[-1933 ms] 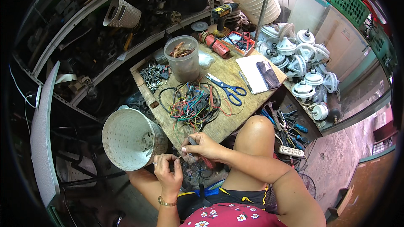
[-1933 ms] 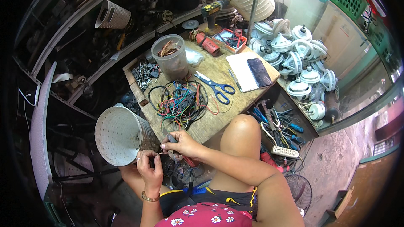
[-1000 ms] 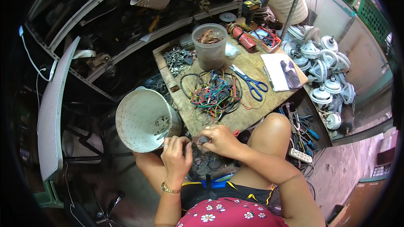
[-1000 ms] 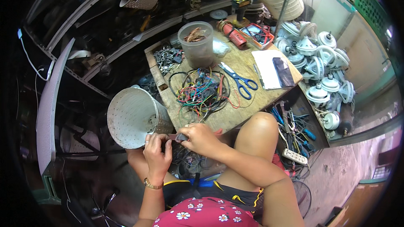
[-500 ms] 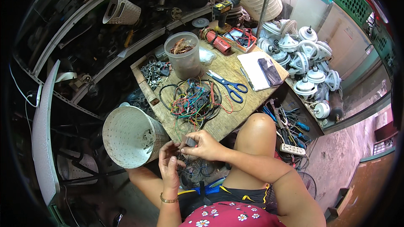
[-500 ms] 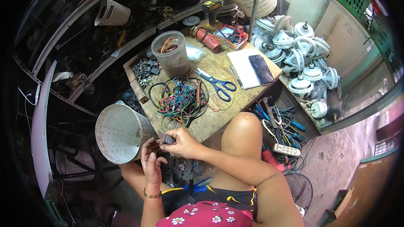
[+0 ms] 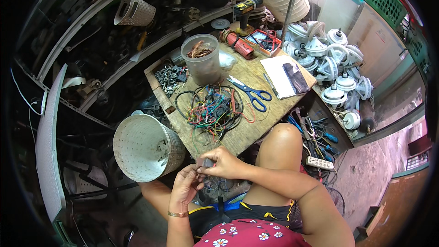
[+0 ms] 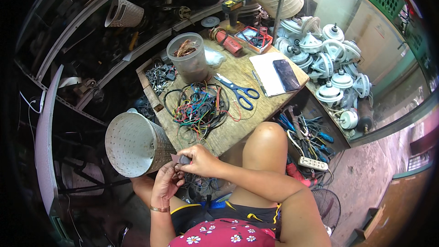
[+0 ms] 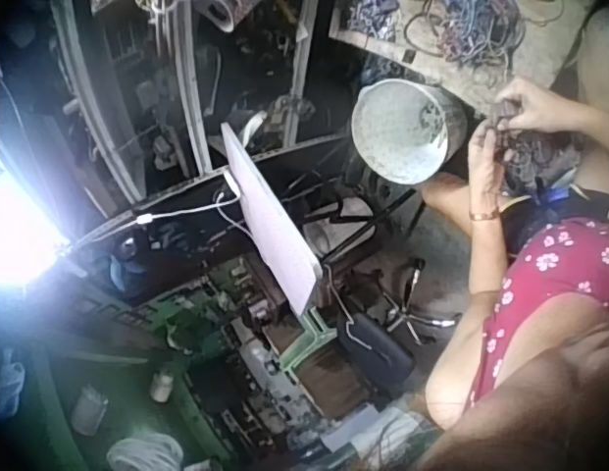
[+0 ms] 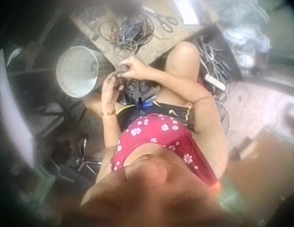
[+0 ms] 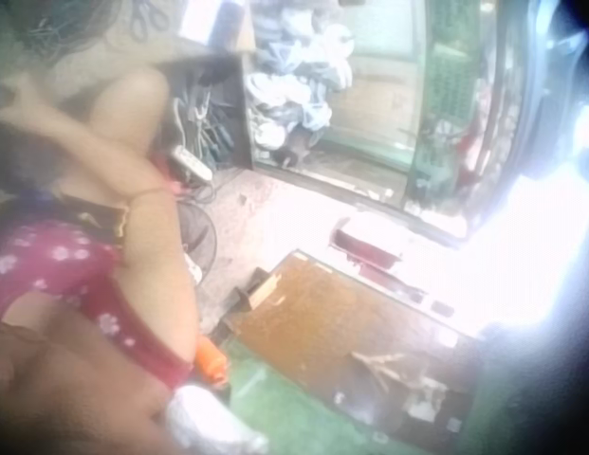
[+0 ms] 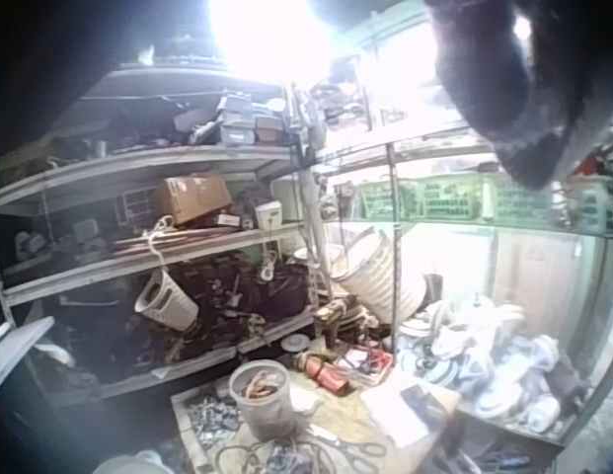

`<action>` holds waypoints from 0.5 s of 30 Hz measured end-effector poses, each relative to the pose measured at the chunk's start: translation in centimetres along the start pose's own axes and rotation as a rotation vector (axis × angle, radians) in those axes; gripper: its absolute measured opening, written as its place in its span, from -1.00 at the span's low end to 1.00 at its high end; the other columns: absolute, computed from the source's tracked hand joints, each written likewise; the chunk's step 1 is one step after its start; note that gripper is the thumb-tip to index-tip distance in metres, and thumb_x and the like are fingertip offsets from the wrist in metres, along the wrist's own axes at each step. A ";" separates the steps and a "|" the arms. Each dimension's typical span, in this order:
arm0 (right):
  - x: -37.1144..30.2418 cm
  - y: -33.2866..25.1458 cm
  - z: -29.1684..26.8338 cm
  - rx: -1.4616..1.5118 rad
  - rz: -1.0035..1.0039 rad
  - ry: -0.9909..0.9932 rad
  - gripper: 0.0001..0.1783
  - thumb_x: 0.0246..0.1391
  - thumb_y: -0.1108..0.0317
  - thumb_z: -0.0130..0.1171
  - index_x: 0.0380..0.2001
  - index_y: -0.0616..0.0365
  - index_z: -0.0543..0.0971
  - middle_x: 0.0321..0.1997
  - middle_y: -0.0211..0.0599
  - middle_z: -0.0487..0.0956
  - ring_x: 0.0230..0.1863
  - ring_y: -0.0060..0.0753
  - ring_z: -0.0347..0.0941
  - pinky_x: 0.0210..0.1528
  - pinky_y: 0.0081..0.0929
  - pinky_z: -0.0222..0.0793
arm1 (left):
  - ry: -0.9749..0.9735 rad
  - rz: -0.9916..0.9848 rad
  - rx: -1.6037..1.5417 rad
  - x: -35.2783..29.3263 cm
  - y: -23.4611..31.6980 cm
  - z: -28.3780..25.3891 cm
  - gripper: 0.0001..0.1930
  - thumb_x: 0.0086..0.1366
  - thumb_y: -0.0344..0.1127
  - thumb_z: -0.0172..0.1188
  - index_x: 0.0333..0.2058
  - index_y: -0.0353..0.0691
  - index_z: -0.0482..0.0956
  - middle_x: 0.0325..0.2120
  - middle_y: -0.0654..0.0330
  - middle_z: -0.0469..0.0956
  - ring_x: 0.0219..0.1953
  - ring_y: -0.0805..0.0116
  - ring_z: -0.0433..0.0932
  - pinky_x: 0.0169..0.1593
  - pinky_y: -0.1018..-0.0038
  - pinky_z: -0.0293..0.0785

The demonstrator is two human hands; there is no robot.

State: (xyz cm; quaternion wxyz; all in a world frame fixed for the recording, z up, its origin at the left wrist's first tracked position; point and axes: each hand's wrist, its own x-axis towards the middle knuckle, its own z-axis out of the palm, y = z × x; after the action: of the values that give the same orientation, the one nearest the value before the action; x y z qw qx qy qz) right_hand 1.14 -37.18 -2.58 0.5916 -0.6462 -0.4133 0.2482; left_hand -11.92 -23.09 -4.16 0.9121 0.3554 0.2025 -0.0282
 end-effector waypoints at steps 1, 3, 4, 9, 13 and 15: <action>0.1 0.2 0.1 -0.004 -0.047 0.014 -0.80 -0.15 0.38 0.25 -0.41 0.25 0.57 -0.53 -0.09 0.54 -0.55 -0.35 0.45 -0.43 -0.42 0.34 | -0.014 -0.021 0.000 0.0 0.0 -0.2 -0.73 0.21 -0.22 0.20 -0.19 -0.27 0.52 -0.48 0.28 0.51 -0.47 0.53 0.42 -0.45 0.62 0.34; 0.2 0.6 0.2 -0.010 -0.140 0.042 -0.81 -0.15 0.38 0.24 -0.43 0.25 0.57 -0.53 -0.08 0.54 -0.54 -0.31 0.46 -0.42 -0.42 0.34 | -0.037 -0.038 0.094 -0.2 0.1 -0.5 -0.74 0.21 -0.19 0.20 -0.23 -0.24 0.53 -0.48 0.31 0.51 -0.46 0.53 0.41 -0.47 0.61 0.31; 0.3 0.7 0.2 -0.008 -0.136 0.027 -0.81 -0.15 0.38 0.25 -0.43 0.25 0.57 -0.52 -0.09 0.54 -0.53 -0.32 0.46 -0.42 -0.41 0.34 | -0.046 -0.047 0.140 -0.3 0.0 -0.6 -0.75 0.20 -0.18 0.21 -0.25 -0.22 0.53 -0.49 0.32 0.50 -0.45 0.53 0.41 -0.48 0.61 0.29; 0.5 1.1 0.5 0.141 -0.121 -0.014 -0.82 -0.12 0.37 0.25 -0.44 0.26 0.57 -0.59 -0.21 0.51 -0.57 -0.51 0.40 -0.46 -0.45 0.30 | -0.029 0.004 0.009 0.2 -0.5 -0.8 -0.87 0.20 -0.31 0.21 -0.36 -0.24 0.51 -0.52 0.30 0.48 -0.49 0.55 0.38 -0.45 0.61 0.29; 0.1 1.5 0.7 0.239 0.159 0.034 -0.84 -0.05 0.38 0.23 -0.44 0.27 0.55 -0.60 -0.41 0.46 -0.54 -0.71 0.29 -0.47 -0.57 0.26 | 0.189 0.507 0.702 0.7 -0.1 1.7 -0.92 0.14 -0.52 0.20 -0.48 -0.31 0.47 -0.54 0.25 0.48 -0.49 0.52 0.38 -0.44 0.57 0.30; 0.1 0.6 0.1 0.213 0.279 0.041 -0.90 0.00 0.43 0.21 -0.41 0.24 0.55 -0.52 -0.51 0.50 -0.45 -0.78 0.32 -0.38 -0.65 0.29 | 0.228 0.773 1.087 1.1 0.7 2.8 -0.91 0.05 -0.60 0.18 -0.54 -0.36 0.44 -0.57 0.18 0.48 -0.49 0.41 0.39 -0.40 0.52 0.31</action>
State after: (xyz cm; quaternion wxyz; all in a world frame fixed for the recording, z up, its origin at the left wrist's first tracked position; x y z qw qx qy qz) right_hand 1.20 -37.03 -3.16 0.6248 -0.6360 -0.2791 0.3568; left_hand -9.85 -24.27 -2.27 0.5210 0.8113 0.1128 0.2400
